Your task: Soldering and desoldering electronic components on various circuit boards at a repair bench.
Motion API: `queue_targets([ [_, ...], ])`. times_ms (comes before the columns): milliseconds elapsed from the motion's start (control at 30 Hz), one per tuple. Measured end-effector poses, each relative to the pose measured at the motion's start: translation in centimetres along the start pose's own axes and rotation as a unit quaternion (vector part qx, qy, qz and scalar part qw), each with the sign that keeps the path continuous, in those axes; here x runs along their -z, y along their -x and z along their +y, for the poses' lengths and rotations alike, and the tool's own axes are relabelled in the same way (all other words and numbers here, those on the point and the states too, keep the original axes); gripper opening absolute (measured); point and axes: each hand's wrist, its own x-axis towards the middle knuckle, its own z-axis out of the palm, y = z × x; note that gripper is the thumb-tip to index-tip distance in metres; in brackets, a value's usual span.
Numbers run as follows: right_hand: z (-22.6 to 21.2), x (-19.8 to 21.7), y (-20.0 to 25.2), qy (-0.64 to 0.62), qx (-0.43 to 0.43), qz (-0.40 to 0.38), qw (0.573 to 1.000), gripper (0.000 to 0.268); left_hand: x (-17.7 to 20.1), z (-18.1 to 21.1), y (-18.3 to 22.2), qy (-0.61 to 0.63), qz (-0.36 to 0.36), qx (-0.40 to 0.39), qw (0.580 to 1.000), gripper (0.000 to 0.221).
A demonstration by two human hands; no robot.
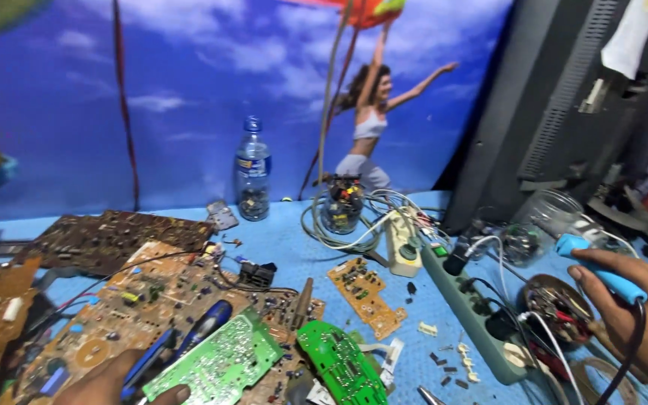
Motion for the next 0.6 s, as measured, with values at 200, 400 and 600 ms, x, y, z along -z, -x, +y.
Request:
queue_targets([
  [200,5.6,-0.7,2.1,0.081,-0.221,-0.104,0.966,0.04,1.1,-5.9,-10.7,0.034,-0.093,-0.029,0.995,0.085],
  [400,8.2,-2.5,4.3,0.118,-0.247,-0.164,0.948,0.043,0.7,-11.1,-16.7,0.046,-0.066,-0.03,0.996,0.083],
  [600,8.6,-3.2,5.1,0.23,-0.219,-0.255,0.913,0.05,-0.6,-13.8,-18.0,0.063,-0.035,-0.021,0.997,0.082],
])
